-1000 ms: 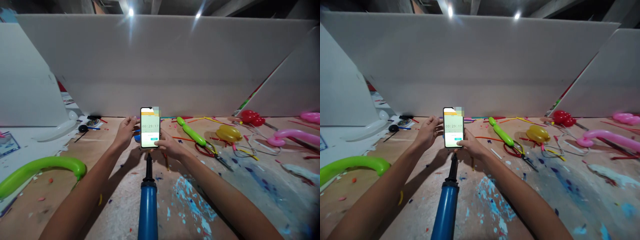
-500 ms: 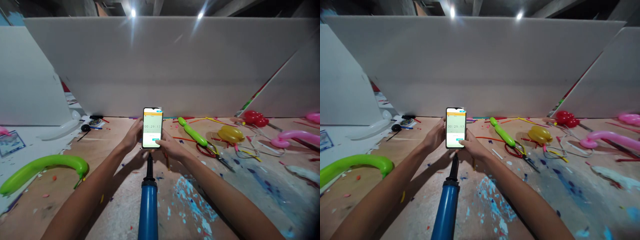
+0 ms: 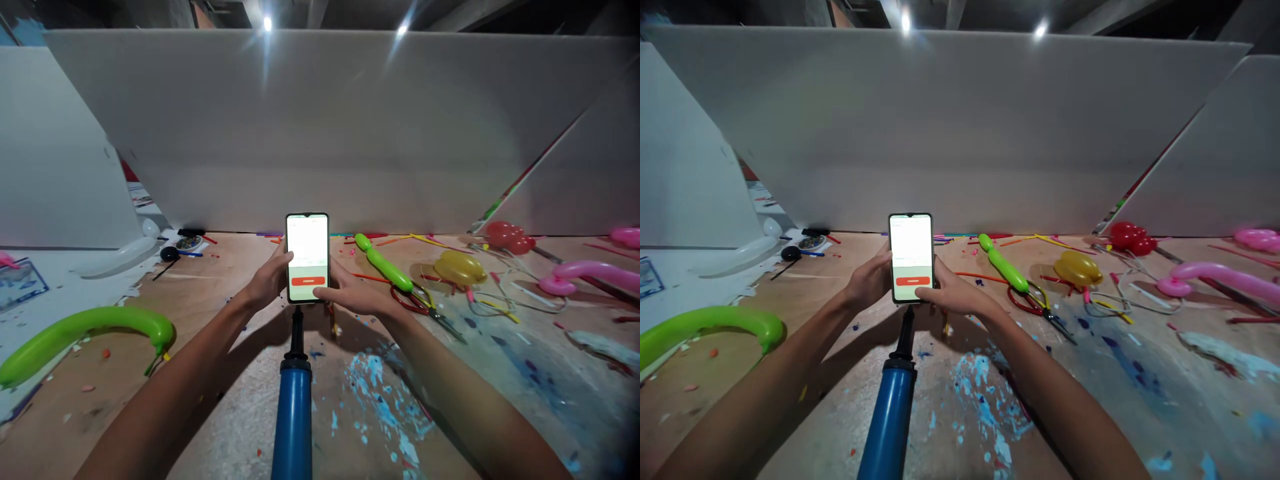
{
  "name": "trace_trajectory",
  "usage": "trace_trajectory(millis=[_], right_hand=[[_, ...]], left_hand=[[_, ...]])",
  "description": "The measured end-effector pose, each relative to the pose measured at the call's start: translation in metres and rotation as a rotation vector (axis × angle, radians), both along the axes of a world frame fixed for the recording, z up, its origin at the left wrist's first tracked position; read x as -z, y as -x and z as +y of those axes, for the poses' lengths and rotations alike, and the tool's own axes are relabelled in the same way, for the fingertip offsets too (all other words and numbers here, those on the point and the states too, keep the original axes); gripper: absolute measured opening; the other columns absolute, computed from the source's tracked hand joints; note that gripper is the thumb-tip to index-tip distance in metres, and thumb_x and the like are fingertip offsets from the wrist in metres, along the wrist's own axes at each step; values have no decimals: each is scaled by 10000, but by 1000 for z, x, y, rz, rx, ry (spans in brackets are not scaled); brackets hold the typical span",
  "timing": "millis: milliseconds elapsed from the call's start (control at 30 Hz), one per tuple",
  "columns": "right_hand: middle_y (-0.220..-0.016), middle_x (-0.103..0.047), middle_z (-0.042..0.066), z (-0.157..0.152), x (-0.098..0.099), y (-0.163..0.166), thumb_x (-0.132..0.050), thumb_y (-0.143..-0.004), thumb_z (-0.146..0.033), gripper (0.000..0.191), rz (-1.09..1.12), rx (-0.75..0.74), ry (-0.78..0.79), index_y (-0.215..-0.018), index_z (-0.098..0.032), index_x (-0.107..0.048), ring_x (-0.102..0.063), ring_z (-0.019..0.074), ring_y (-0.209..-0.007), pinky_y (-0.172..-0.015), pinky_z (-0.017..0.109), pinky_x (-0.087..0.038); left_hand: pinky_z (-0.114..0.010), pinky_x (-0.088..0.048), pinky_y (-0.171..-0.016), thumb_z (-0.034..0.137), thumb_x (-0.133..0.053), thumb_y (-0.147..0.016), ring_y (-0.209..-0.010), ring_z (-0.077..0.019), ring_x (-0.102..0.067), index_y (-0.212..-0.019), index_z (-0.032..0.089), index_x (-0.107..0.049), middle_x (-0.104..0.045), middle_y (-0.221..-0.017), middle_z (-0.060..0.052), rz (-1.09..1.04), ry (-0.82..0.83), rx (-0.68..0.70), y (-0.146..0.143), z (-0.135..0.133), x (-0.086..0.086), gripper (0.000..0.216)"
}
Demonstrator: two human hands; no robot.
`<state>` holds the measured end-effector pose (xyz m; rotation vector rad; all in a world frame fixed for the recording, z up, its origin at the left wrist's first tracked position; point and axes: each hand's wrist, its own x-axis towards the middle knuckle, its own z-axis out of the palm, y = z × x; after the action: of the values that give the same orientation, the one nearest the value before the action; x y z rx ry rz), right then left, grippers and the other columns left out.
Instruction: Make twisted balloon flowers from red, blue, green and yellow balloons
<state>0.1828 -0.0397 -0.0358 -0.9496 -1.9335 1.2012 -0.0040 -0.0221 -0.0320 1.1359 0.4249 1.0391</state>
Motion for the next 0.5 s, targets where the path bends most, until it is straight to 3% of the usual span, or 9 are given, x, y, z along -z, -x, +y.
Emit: trace_trajectory(millis=[200,300,400,500], right_hand=[[-1396,-474,97,-1,-1,5,-600,-864,-369,646,4,-35,-26,-1428,-219,-325,-482,284,-1250,-1062,518,-411],[-1430,-446,91,-2,-1,6,-597,-869,-411,670,-2,-47,-51,-1445,-222,-312,-458,277,-1277,-1081,499,-397],[-1401,-476,97,-4,-3,5,-558,-880,-472,652,-45,-57,44,-1440,-226,-333,-528,284,-1195,-979,493,-495],[-1336,-533,98,-4,-4,2,-531,-888,-502,642,-53,-65,129,-1438,-227,-347,-580,279,-1109,-883,470,-555]], left_hand=[[-420,-520,-835,344,-607,-753,-975,-298,-663,-1207,178,-545,-708,-1051,-87,-54,116,-214,-11,-7,-5,487],[-445,-533,-796,452,-562,-769,-942,-337,-671,-1127,123,-603,-726,-961,-123,-38,236,-190,-13,-7,-6,488],[-465,-538,-775,525,-521,-766,-916,-360,-677,-1068,95,-640,-731,-901,-148,-18,325,-142,-13,-6,-5,538],[-466,-544,-762,543,-525,-764,-891,-353,-684,-1079,106,-643,-734,-897,-145,-25,316,-141,-13,-6,-2,552]])
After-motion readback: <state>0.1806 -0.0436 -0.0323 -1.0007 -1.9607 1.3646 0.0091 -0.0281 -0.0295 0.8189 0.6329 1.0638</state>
